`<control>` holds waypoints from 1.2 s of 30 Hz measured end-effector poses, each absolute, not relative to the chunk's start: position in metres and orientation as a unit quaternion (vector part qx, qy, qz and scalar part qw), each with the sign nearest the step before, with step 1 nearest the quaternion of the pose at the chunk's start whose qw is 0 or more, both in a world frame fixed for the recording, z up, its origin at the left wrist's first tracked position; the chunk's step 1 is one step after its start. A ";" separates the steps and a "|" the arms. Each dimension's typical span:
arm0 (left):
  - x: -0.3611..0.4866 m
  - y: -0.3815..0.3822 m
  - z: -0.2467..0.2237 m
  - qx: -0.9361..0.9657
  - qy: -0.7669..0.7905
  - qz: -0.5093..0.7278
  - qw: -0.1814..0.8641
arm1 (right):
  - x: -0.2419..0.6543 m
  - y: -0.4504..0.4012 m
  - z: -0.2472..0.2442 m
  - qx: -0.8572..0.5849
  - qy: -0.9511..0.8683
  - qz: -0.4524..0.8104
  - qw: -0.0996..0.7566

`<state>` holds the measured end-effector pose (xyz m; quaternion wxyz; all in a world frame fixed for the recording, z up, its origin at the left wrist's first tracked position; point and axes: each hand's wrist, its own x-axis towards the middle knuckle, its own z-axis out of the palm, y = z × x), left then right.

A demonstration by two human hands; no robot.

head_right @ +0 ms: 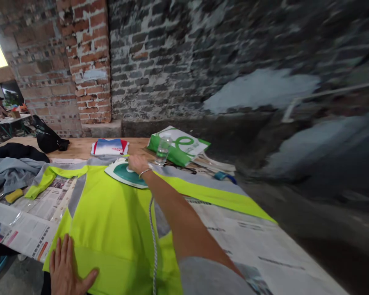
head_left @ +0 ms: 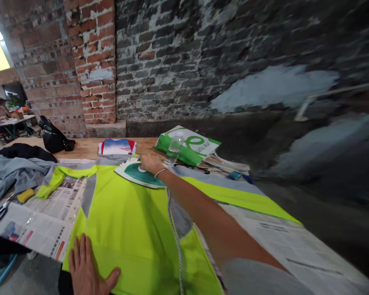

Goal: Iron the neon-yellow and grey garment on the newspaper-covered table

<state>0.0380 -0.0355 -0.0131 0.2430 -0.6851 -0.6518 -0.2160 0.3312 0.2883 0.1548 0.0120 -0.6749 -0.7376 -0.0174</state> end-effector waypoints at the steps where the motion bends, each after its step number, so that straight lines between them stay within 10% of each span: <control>1: 0.036 -0.035 -0.017 -0.687 -0.652 -0.212 0.241 | 0.331 0.294 0.156 -0.682 -0.731 -0.020 0.016; 23: 0.051 -0.029 -0.015 -0.653 -0.699 -0.240 0.163 | 0.264 0.070 0.157 -0.562 -0.823 0.031 -0.077; 36: 0.048 -0.036 -0.006 -0.675 -0.656 -0.230 0.246 | 0.268 0.211 0.150 -0.613 -0.789 -0.036 -0.004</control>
